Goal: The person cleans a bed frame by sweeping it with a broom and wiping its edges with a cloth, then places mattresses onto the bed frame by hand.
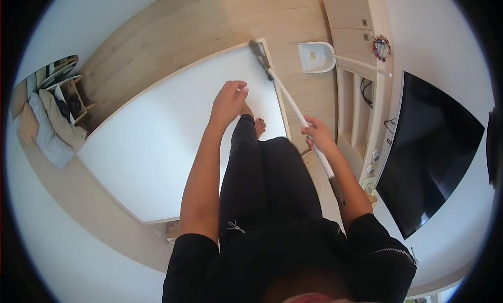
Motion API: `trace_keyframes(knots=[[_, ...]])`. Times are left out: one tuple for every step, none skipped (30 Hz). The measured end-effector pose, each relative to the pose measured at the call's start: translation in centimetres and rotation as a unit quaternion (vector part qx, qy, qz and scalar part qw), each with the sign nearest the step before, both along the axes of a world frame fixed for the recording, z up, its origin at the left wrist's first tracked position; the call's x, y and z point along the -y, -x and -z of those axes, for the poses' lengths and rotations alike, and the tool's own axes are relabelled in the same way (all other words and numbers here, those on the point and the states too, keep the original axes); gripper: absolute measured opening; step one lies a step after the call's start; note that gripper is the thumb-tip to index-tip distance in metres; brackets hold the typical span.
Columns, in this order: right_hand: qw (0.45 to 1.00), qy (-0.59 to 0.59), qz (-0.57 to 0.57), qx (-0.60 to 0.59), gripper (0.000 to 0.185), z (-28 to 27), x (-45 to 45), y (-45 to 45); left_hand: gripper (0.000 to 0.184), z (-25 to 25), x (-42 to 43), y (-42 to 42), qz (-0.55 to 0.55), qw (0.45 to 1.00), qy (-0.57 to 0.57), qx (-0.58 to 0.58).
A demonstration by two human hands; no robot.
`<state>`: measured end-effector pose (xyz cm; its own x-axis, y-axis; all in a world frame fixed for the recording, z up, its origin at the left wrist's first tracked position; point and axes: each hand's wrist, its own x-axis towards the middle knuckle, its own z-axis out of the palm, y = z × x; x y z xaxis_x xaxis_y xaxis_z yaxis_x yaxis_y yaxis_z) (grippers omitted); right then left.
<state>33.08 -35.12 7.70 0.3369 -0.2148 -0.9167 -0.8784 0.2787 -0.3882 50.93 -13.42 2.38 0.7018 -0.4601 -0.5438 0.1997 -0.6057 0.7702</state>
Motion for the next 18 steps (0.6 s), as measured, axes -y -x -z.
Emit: trace_keyframes(knots=[[1.000, 0.010, 0.027, -0.009, 0.054, -1.3, -0.2, 0.5, 0.027, 0.3, -0.1, -0.5, 0.006, 1.000, 0.010, 0.017], [1.000, 0.010, 0.023, -0.014, 0.054, -2.6, -0.3, 0.8, 0.027, 0.7, -0.2, -1.0, 0.002, 1.000, 0.010, 0.011], [0.999, 0.022, 0.042, 0.002, 0.055, -4.0, -0.2, 0.9, 0.027, 1.0, -0.2, -1.6, -0.009, 1.000, 0.013, 0.011], [0.997, 0.036, 0.061, 0.019, 0.056, -4.9, 0.3, 0.9, 0.026, 1.5, -0.2, -2.0, -0.020, 1.000, 0.018, 0.012], [0.997, 0.043, 0.058, 0.019, 0.056, -5.3, 1.2, 0.6, 0.026, 1.9, -0.2, -2.2, -0.032, 0.999, 0.006, 0.004], [0.999, 0.046, 0.006, -0.013, 0.057, -5.3, 2.3, 0.4, 0.026, 2.6, 0.0, -2.3, -0.034, 0.999, 0.013, 0.006], [0.997, 0.049, -0.044, -0.048, 0.059, -5.5, 3.6, 0.6, 0.026, 3.4, 0.1, -2.1, -0.056, 0.998, 0.015, -0.006], [0.983, 0.097, -0.144, -0.058, 0.057, -3.8, 5.7, 1.9, 0.027, 4.2, 0.2, -1.8, -0.079, 0.997, 0.017, -0.018], [0.957, 0.145, -0.243, -0.068, 0.056, -1.3, 8.5, 3.3, 0.027, 4.7, 0.3, -1.7, -0.081, 0.996, 0.024, -0.018], [0.897, 0.251, -0.357, -0.074, 0.051, 1.5, 11.7, 4.5, 0.026, 5.3, 0.4, -1.5, -0.086, 0.996, 0.032, -0.023], [0.813, 0.351, -0.459, -0.081, 0.046, 3.5, 15.0, 4.6, 0.026, 5.9, 0.5, -1.3, -0.089, 0.995, 0.042, -0.028], [0.786, 0.400, -0.467, -0.061, 0.042, 4.8, 18.1, 3.1, 0.026, 6.8, 0.7, -1.1, -0.089, 0.994, 0.052, -0.027], [0.756, 0.447, -0.476, -0.039, 0.039, 6.2, 20.7, 1.0, 0.025, 7.9, 0.7, -0.9, -0.110, 0.991, 0.071, -0.033], [0.735, 0.452, -0.501, -0.060, 0.036, 6.3, 22.2, -2.1, 0.025, 8.9, 0.7, -0.7, -0.131, 0.987, 0.088, -0.038], [0.713, 0.456, -0.526, -0.081, 0.033, 5.7, 23.1, -5.6, 0.024, 9.8, 0.6, -0.6, -0.131, 0.988, 0.080, -0.005], [0.697, 0.442, -0.557, -0.094, 0.032, 5.8, 23.9, -8.2, 0.024, 10.7, 0.3, -0.5, -0.135, 0.987, 0.085, -0.002], [0.680, 0.427, -0.586, -0.107, 0.031, 6.5, 24.6, -10.0, 0.024, 11.7, 0.2, -0.6, -0.152, 0.985, 0.081, 0.012], [0.675, 0.435, -0.587, -0.104, 0.031, 7.6, 24.9, -11.1, 0.024, 12.5, 0.4, -0.8, -0.171, 0.982, 0.077, 0.028]])
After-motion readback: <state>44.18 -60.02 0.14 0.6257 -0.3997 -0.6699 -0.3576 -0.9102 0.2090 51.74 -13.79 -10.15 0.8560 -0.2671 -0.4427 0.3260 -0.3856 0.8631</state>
